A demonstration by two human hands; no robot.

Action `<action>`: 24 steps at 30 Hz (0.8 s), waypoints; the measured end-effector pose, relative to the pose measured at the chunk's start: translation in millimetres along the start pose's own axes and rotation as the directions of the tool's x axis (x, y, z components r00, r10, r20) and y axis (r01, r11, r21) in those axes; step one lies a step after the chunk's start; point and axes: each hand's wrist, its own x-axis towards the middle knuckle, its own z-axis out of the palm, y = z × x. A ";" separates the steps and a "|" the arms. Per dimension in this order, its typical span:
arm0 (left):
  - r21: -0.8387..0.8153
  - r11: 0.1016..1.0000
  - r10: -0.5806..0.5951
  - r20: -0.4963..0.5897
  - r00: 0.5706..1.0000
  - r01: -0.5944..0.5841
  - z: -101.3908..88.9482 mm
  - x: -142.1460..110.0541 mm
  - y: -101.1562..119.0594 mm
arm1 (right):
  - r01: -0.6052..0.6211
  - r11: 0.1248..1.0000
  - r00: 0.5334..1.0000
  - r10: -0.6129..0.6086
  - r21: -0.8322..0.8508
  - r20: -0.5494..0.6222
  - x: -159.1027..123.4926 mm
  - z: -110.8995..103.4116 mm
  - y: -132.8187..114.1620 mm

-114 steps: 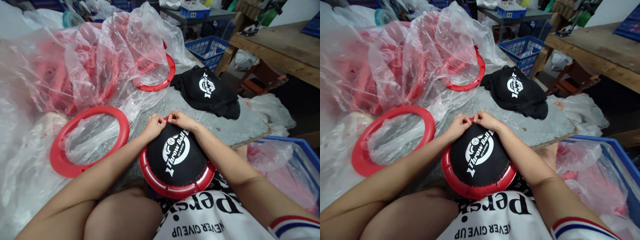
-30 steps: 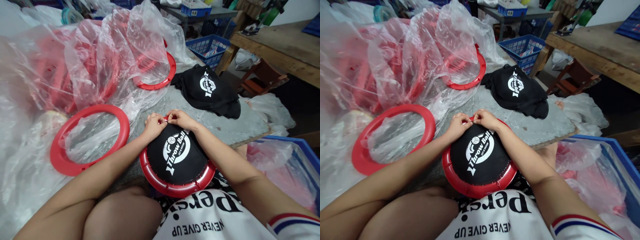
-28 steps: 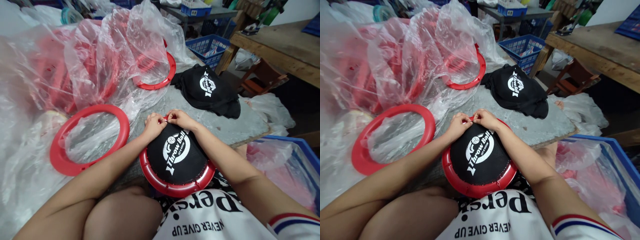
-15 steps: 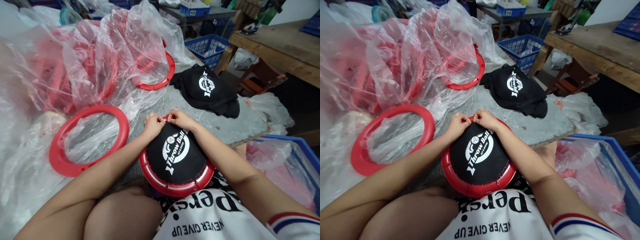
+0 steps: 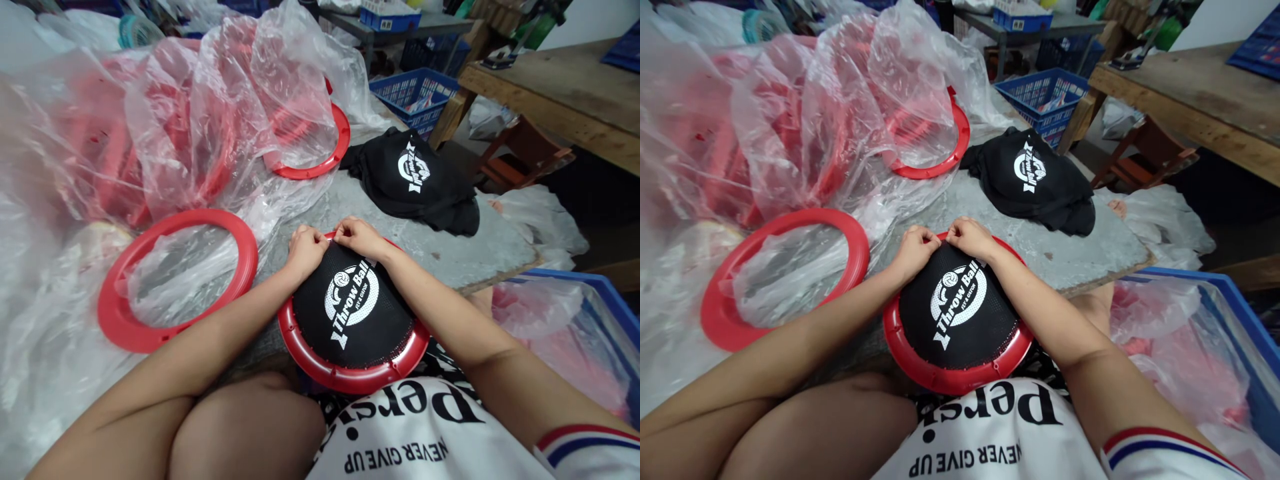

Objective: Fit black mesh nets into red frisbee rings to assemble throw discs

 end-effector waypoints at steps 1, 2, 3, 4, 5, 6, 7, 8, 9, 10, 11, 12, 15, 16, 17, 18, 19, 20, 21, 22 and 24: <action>0.002 1.000 -0.001 -0.004 1.000 0.001 0.0 -0.1 0.0 | -0.005 1.000 1.000 0.005 0.000 -0.001 0.0 0.3 -0.5; 0.004 1.000 -0.002 -0.007 1.000 0.002 0.0 -0.2 0.1 | -0.009 1.000 1.000 0.009 0.001 -0.003 0.1 0.6 -1.0; 0.006 1.000 -0.003 -0.011 1.000 0.003 0.0 -0.4 0.3 | -0.014 1.000 1.000 0.014 0.002 -0.006 0.1 1.0 -1.4; 0.008 1.000 -0.006 -0.015 1.000 0.006 0.0 -0.6 0.5 | -0.020 1.000 1.000 0.020 0.003 -0.010 0.2 1.3 -1.7; 0.010 1.000 -0.010 -0.019 1.000 0.010 0.1 -0.7 0.7 | -0.026 1.000 1.000 0.026 0.002 -0.015 0.2 1.7 -2.0; 0.010 1.000 -0.013 -0.024 1.000 0.014 0.1 -0.8 0.8 | -0.032 0.999 0.999 0.032 0.001 -0.019 0.1 1.9 -2.3; 0.011 1.000 -0.018 -0.028 0.999 0.018 0.2 -0.9 0.9 | -0.038 0.999 0.999 0.038 -0.002 -0.022 -0.1 2.2 -2.6; 0.011 1.000 -0.024 -0.032 0.999 0.024 0.4 -0.8 0.9 | -0.044 0.999 0.999 0.044 -0.004 -0.024 -0.4 2.3 -2.9; 0.011 0.999 -0.030 -0.036 0.999 0.030 0.6 -0.7 0.8 | -0.052 0.999 0.998 0.052 -0.006 -0.027 -0.7 2.4 -3.3; 0.013 0.999 -0.035 -0.041 0.999 0.035 0.8 -0.4 0.7 | -0.058 0.998 0.998 0.058 -0.006 -0.031 -1.0 2.5 -3.9; 0.017 0.999 -0.039 -0.046 0.998 0.040 1.2 -0.1 0.6 | -0.064 0.998 0.997 0.064 -0.008 -0.034 -1.3 2.5 -4.5; 0.023 0.999 -0.044 -0.049 0.998 0.045 1.6 0.2 0.4 | -0.070 0.997 0.997 0.070 -0.012 -0.038 -1.4 2.6 -5.4; 0.033 0.998 -0.049 -0.041 0.998 0.050 2.7 1.5 0.5 | -0.092 0.995 0.995 0.091 -0.041 -0.034 -0.5 3.0 -8.5; 0.035 0.998 -0.052 -0.031 0.998 0.053 2.7 2.0 0.6 | -0.103 0.993 0.994 0.101 -0.056 -0.031 0.2 3.1 -9.6; 0.035 0.998 -0.052 -0.023 0.998 0.052 2.4 2.5 0.7 | -0.116 0.991 0.993 0.114 -0.073 -0.031 0.8 3.3 -10.5; 0.025 0.999 -0.046 -0.019 0.999 0.046 1.7 3.0 0.7 | -0.129 0.988 0.991 0.126 -0.091 -0.034 1.4 3.4 -11.2; 0.000 0.999 -0.037 -0.017 0.999 0.037 0.5 3.4 0.5 | -0.140 0.984 0.990 0.137 -0.106 -0.039 1.8 3.5 -11.6; -0.050 0.998 -0.033 -0.008 0.999 0.033 -1.3 3.8 0.0 | -0.147 0.982 0.989 0.142 -0.119 -0.047 1.8 3.5 -11.7; -0.128 0.991 -0.046 0.010 0.999 0.046 -3.5 4.1 -0.9 | -0.149 0.980 0.988 0.143 -0.134 -0.057 1.3 3.4 -11.7; -0.223 0.972 -0.072 0.035 0.997 0.078 -5.9 4.3 -2.2 | -0.144 0.978 0.988 0.135 -0.149 -0.072 0.4 3.2 -11.6; -0.394 0.904 -0.140 0.094 0.986 0.167 -10.8 4.1 -6.1 | -0.102 0.977 0.989 0.079 -0.190 -0.125 -2.3 2.8 -11.8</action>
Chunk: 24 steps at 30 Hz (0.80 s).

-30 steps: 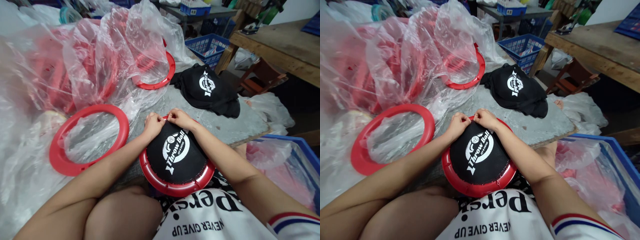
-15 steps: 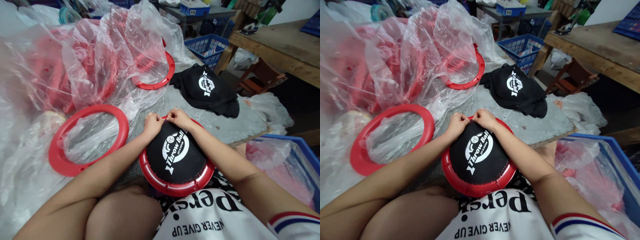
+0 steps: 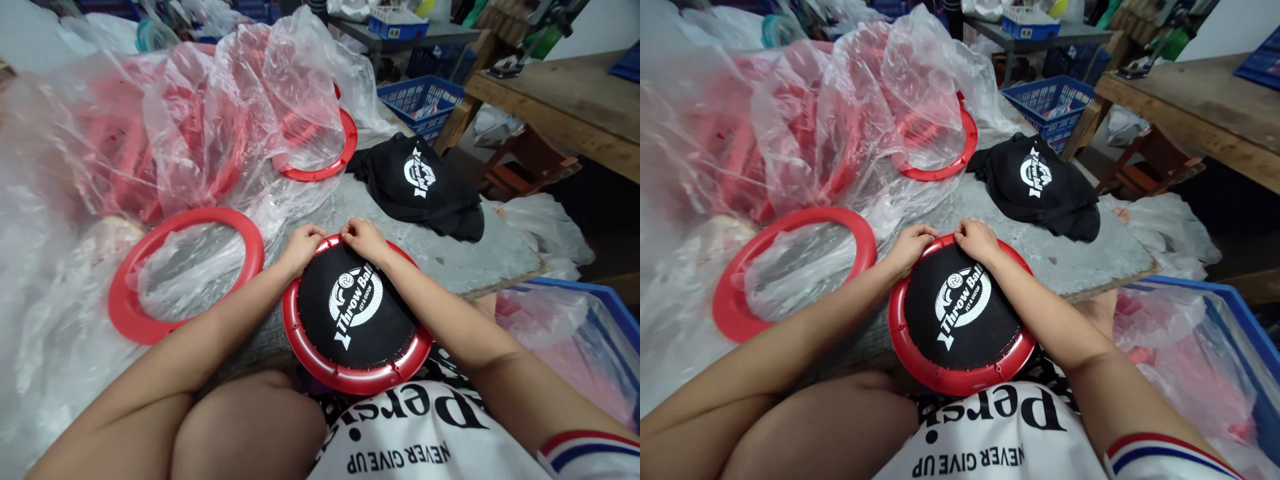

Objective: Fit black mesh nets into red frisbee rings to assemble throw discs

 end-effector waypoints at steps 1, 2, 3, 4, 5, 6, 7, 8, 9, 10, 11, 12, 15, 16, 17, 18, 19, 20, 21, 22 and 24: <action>-0.056 0.998 -0.019 0.008 1.000 0.019 -2.8 -0.1 -1.5 | 0.042 0.999 0.998 -0.043 -0.020 -0.048 -1.6 -0.4 -0.2; -0.081 0.997 -0.006 0.005 1.000 0.006 -5.2 -0.1 -3.3 | 0.099 0.994 0.990 -0.102 -0.034 -0.094 -3.1 -0.7 -0.7; -0.078 0.996 0.034 -0.006 0.999 -0.034 -7.2 -0.1 -5.4 | 0.169 0.985 0.977 -0.172 -0.036 -0.127 -4.3 -0.8 -1.4; -0.057 0.995 0.086 -0.010 0.996 -0.087 -8.7 -0.1 -7.4 | 0.242 0.970 0.960 -0.243 -0.022 -0.141 -5.2 -0.5 -2.2; -0.031 0.990 0.135 -0.006 0.991 -0.135 -9.8 0.1 -9.3 | 0.304 0.953 0.944 -0.301 0.003 -0.132 -5.6 0.2 -3.0; -0.006 0.985 0.171 0.002 0.985 -0.171 -10.6 0.2 -10.8 | 0.344 0.938 0.936 -0.339 0.035 -0.095 -5.6 1.3 -3.6; 0.016 0.981 0.191 0.012 0.981 -0.192 -11.3 0.3 -12.0 | 0.360 0.931 0.933 -0.358 0.064 -0.039 -5.2 2.7 -3.9; 0.035 0.979 0.198 0.026 0.980 -0.199 -11.8 0.4 -12.7 | 0.357 0.931 0.933 -0.359 0.082 0.023 -4.4 4.3 -4.0; 0.051 0.979 0.196 0.040 0.980 -0.198 -12.3 0.3 -12.9 | 0.339 0.937 0.935 -0.346 0.087 0.078 -3.4 5.8 -3.9; 0.064 0.979 0.189 0.051 0.981 -0.192 -12.9 0.1 -12.9 | 0.318 0.945 0.938 -0.326 0.083 0.120 -2.3 7.2 -3.6; 0.075 0.979 0.184 0.063 0.981 -0.188 -13.6 -0.3 -12.6 | 0.298 0.951 0.941 -0.306 0.078 0.146 -1.2 8.3 -3.3; 0.086 0.978 0.181 0.077 0.980 -0.187 -14.3 -0.7 -12.2 | 0.282 0.956 0.944 -0.291 0.080 0.155 -0.1 9.0 -2.9; 0.130 0.971 0.190 0.107 0.976 -0.203 -16.3 -2.6 -10.7 | 0.253 0.956 0.950 -0.274 0.145 0.147 2.6 9.4 -1.9; 0.148 0.967 0.192 0.111 0.975 -0.207 -16.8 -3.2 -10.3 | 0.248 0.953 0.951 -0.274 0.173 0.143 3.1 9.2 -1.7; 0.163 0.964 0.193 0.110 0.975 -0.209 -17.0 -3.9 -10.0 | 0.243 0.950 0.952 -0.272 0.196 0.139 3.4 8.9 -1.5; 0.175 0.963 0.191 0.107 0.976 -0.207 -17.1 -4.4 -9.8 | 0.236 0.948 0.954 -0.268 0.212 0.136 3.6 8.7 -1.4; 0.182 0.962 0.190 0.104 0.976 -0.206 -17.1 -5.0 -9.7 | 0.230 0.948 0.956 -0.262 0.219 0.133 3.5 8.5 -1.4; 0.185 0.961 0.187 0.101 0.977 -0.203 -16.8 -5.4 -9.6 | 0.224 0.949 0.958 -0.256 0.220 0.131 3.4 8.4 -1.6; 0.183 0.963 0.185 0.097 0.978 -0.200 -16.5 -5.6 -9.6 | 0.220 0.951 0.959 -0.252 0.217 0.130 3.1 8.4 -1.8; 0.180 0.964 0.180 0.093 0.979 -0.195 -16.2 -5.8 -9.6 | 0.219 0.952 0.960 -0.250 0.214 0.128 2.8 8.5 -2.0; 0.174 0.967 0.174 0.082 0.981 -0.186 -15.8 -5.8 -9.8 | 0.221 0.954 0.961 -0.248 0.204 0.121 2.1 8.7 -2.5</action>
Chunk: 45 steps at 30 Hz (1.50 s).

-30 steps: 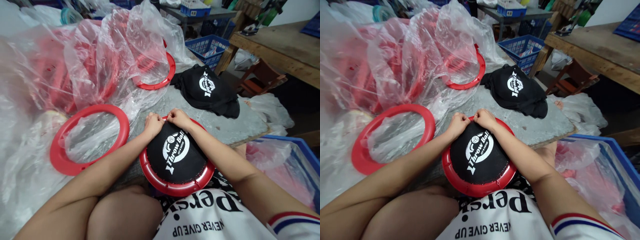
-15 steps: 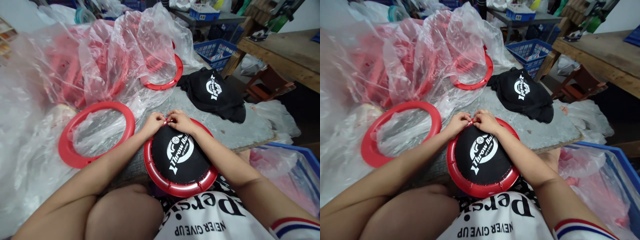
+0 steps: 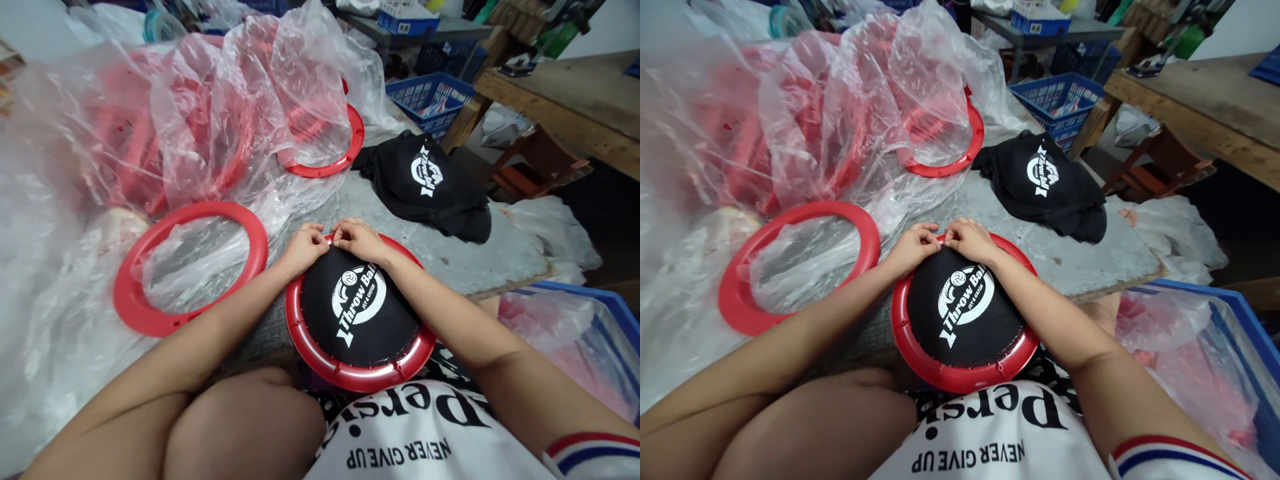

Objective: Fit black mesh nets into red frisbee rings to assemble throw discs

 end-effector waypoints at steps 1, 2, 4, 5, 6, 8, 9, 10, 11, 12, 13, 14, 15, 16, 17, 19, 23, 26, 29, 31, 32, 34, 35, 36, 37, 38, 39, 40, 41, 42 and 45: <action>-0.001 1.000 -0.002 -0.008 1.000 0.002 0.1 0.1 -0.2 | 0.000 1.000 1.000 0.000 -0.006 -0.005 -0.2 0.2 -0.3; 0.002 1.000 -0.001 -0.016 1.000 0.001 0.3 0.2 -0.6 | -0.001 1.000 1.000 0.001 -0.012 -0.010 -0.3 0.4 -0.5; 0.013 1.000 0.003 -0.028 1.000 -0.003 0.6 0.5 -1.5 | -0.004 1.000 1.000 0.003 -0.027 -0.015 -0.4 0.7 -1.2; 0.020 1.000 0.006 -0.032 0.999 -0.005 0.9 0.6 -2.1 | -0.005 0.999 1.000 0.004 -0.034 -0.015 -0.5 0.7 -1.7; 0.025 1.000 0.007 -0.036 0.999 -0.006 1.3 0.8 -2.6 | -0.006 0.999 1.000 0.005 -0.041 -0.013 -0.6 0.6 -2.3; 0.033 0.999 0.006 -0.041 0.999 -0.004 2.4 1.0 -3.4 | -0.013 0.998 1.000 0.012 -0.056 -0.010 -0.8 0.4 -3.9; 0.034 0.999 0.002 -0.047 0.999 0.000 3.0 1.0 -3.6 | -0.019 0.998 1.000 0.019 -0.063 -0.009 -1.0 0.2 -4.9; 0.034 0.999 -0.002 -0.055 0.998 0.003 3.6 1.0 -3.7 | -0.027 0.997 1.000 0.027 -0.071 -0.009 -1.1 0.1 -5.9; 0.034 0.999 -0.004 -0.063 0.998 0.006 4.1 0.9 -3.7 | -0.036 0.996 0.999 0.035 -0.078 -0.010 -1.3 0.0 -6.7; 0.032 0.999 -0.005 -0.071 0.997 0.007 4.5 0.8 -3.7 | -0.044 0.995 0.999 0.043 -0.085 -0.012 -1.5 0.0 -7.5; 0.030 1.000 -0.004 -0.080 0.997 0.006 4.9 0.8 -3.6 | -0.049 0.995 0.999 0.048 -0.091 -0.014 -1.6 0.1 -8.1; 0.028 1.000 -0.002 -0.090 0.996 0.004 5.3 0.8 -3.7 | -0.052 0.994 0.999 0.051 -0.096 -0.015 -1.6 0.3 -8.6; 0.027 1.000 0.001 -0.097 0.995 0.002 5.6 0.8 -3.7 | -0.054 0.993 0.999 0.052 -0.101 -0.017 -1.6 0.5 -9.0; 0.027 1.000 0.001 -0.105 0.995 0.002 6.1 1.0 -3.8 | -0.054 0.993 0.998 0.053 -0.106 -0.018 -1.5 0.8 -9.3; 0.028 1.000 -0.002 -0.111 0.994 0.005 6.6 1.3 -3.8 | -0.055 0.992 0.998 0.053 -0.111 -0.019 -1.4 1.2 -9.6; 0.038 0.999 -0.012 -0.125 0.992 0.017 7.8 2.1 -3.5 | -0.057 0.991 0.998 0.055 -0.123 -0.021 -1.0 1.9 -10.3; 0.079 0.996 -0.032 -0.143 0.989 0.044 9.3 3.6 -0.4 | -0.063 0.987 0.998 0.060 -0.145 -0.024 0.2 3.1 -11.9; 0.081 0.996 -0.026 -0.119 0.993 0.036 7.9 3.9 1.9 | -0.098 0.985 0.994 0.092 -0.143 -0.051 1.3 3.4 -11.0; -0.040 0.998 -0.045 -0.086 0.995 0.041 6.1 4.1 1.4 | -0.128 0.990 0.989 0.123 -0.065 -0.077 2.6 3.0 -6.8; -0.186 0.978 -0.114 -0.088 0.990 0.096 5.8 4.2 -0.1 | -0.132 0.991 0.987 0.133 0.025 -0.086 3.3 2.7 -3.2; -0.256 0.958 -0.158 -0.096 0.983 0.129 6.0 4.2 -0.8 | -0.134 0.989 0.986 0.140 0.065 -0.088 3.4 2.6 -1.7; -0.368 0.914 -0.230 -0.117 0.966 0.173 6.5 4.2 -1.6 | -0.144 0.984 0.984 0.153 0.105 -0.090 3.3 2.6 0.2; -0.410 0.893 -0.256 -0.120 0.959 0.187 6.7 4.2 -1.7 | -0.148 0.984 0.983 0.158 0.102 -0.093 3.2 2.5 0.3; -0.447 0.872 -0.277 -0.116 0.954 0.199 6.7 4.1 -1.5 | -0.152 0.984 0.982 0.161 0.088 -0.096 3.2 2.4 0.0; -0.479 0.851 -0.298 -0.107 0.949 0.213 6.4 3.9 -1.2 | -0.158 0.985 0.981 0.164 0.067 -0.101 3.4 2.4 -0.8; -0.505 0.833 -0.317 -0.097 0.944 0.228 6.0 3.7 -0.9 | -0.166 0.985 0.980 0.169 0.043 -0.106 4.1 2.3 -1.9; -0.519 0.822 -0.325 -0.091 0.941 0.234 5.4 3.6 -0.7 | -0.172 0.985 0.979 0.173 0.019 -0.109 5.3 2.4 -3.2; -0.519 0.825 -0.320 -0.097 0.943 0.226 4.7 3.4 -0.8 | -0.173 0.985 0.979 0.171 -0.004 -0.108 7.1 2.6 -4.5; -0.501 0.841 -0.297 -0.116 0.948 0.202 3.9 3.4 -1.2 | -0.166 0.986 0.981 0.162 -0.029 -0.103 9.7 3.1 -5.7; -0.466 0.869 -0.259 -0.144 0.955 0.165 3.1 3.3 -2.0 | -0.152 0.987 0.985 0.147 -0.053 -0.095 12.8 3.9 -6.7; -0.253 0.967 -0.097 -0.222 0.970 0.039 0.1 3.1 -6.2 | -0.095 0.988 0.994 0.088 -0.125 -0.061 24.2 8.1 -8.5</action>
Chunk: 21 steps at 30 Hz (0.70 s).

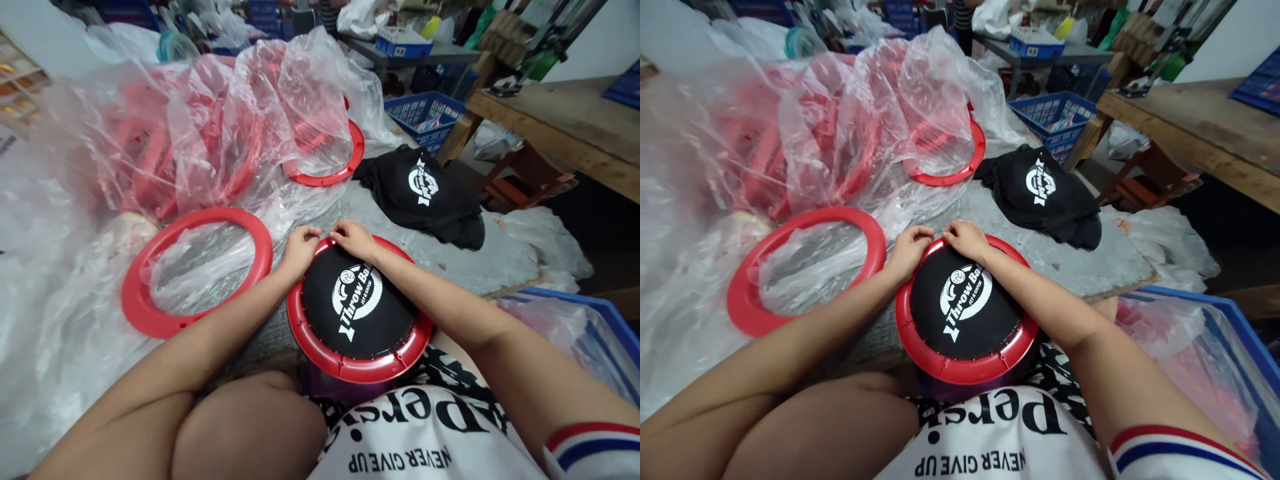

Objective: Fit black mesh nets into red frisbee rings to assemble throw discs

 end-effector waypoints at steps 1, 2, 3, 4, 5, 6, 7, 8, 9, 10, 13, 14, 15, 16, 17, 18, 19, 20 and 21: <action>0.086 0.995 0.054 0.009 0.998 -0.055 -1.7 0.0 -1.2 | 0.018 1.000 1.000 -0.018 -0.020 0.009 3.5 1.9 -0.8; 0.171 0.979 0.104 0.033 0.994 -0.108 -3.6 -0.3 -2.3 | 0.035 0.999 0.999 -0.035 -0.040 0.018 6.8 3.7 -1.4; 0.250 0.954 0.149 0.072 0.986 -0.162 -5.9 -1.2 -3.2 | 0.053 0.997 0.998 -0.051 -0.058 0.026 9.7 5.1 -1.8; 0.320 0.922 0.190 0.122 0.974 -0.220 -8.3 -2.5 -4.0 | 0.072 0.995 0.997 -0.070 -0.074 0.035 12.4 6.0 -2.1; 0.376 0.884 0.226 0.177 0.958 -0.278 -10.9 -4.3 -4.6 | 0.093 0.992 0.995 -0.089 -0.086 0.049 15.2 5.9 -2.2; 0.417 0.847 0.254 0.229 0.940 -0.330 -13.6 -6.5 -5.1 | 0.116 0.989 0.991 -0.110 -0.089 0.073 18.6 4.7 -2.2; 0.448 0.813 0.275 0.271 0.923 -0.373 -16.3 -8.9 -5.8 | 0.140 0.986 0.986 -0.131 -0.090 0.104 22.9 2.3 -1.9; 0.468 0.786 0.290 0.299 0.909 -0.405 -18.8 -11.3 -6.8 | 0.162 0.982 0.980 -0.148 -0.101 0.132 28.6 -1.3 -1.3; 0.478 0.768 0.304 0.315 0.899 -0.427 -21.0 -13.7 -8.2 | 0.180 0.976 0.975 -0.160 -0.126 0.152 35.9 -6.0 -0.4; 0.479 0.758 0.317 0.322 0.892 -0.442 -23.0 -15.8 -10.0 | 0.188 0.968 0.974 -0.163 -0.165 0.157 44.8 -11.4 0.8; 0.431 0.776 0.356 0.302 0.884 -0.460 -26.7 -19.4 -18.2 | 0.145 0.925 0.989 -0.130 -0.353 0.065 79.7 -27.7 6.9; 0.398 0.799 0.361 0.281 0.889 -0.450 -27.4 -19.8 -21.4 | 0.118 0.905 0.993 -0.117 -0.409 0.028 92.5 -31.9 9.7; 0.360 0.826 0.358 0.257 0.897 -0.433 -28.0 -19.8 -24.5 | 0.096 0.884 0.994 -0.108 -0.458 0.000 105.0 -35.1 12.8; 0.319 0.854 0.350 0.234 0.907 -0.412 -28.5 -19.6 -27.3 | 0.079 0.860 0.994 -0.104 -0.503 -0.021 117.0 -37.3 16.1; 0.278 0.878 0.340 0.214 0.916 -0.391 -29.0 -19.3 -29.7 | 0.071 0.838 0.994 -0.103 -0.542 -0.030 128.2 -38.4 19.4; 0.242 0.896 0.330 0.199 0.923 -0.372 -29.5 -19.1 -31.5 | 0.068 0.816 0.994 -0.105 -0.574 -0.032 138.3 -38.8 22.5; 0.213 0.909 0.322 0.187 0.928 -0.358 -29.9 -19.1 -32.8 | 0.067 0.795 0.994 -0.106 -0.603 -0.030 147.1 -38.7 25.4; 0.191 0.918 0.316 0.178 0.932 -0.348 -30.2 -19.3 -33.5 | 0.069 0.776 0.994 -0.105 -0.628 -0.022 154.7 -38.2 27.8; 0.176 0.924 0.311 0.169 0.935 -0.339 -30.4 -19.6 -33.8 | 0.074 0.758 0.995 -0.104 -0.648 -0.008 161.0 -37.5 29.8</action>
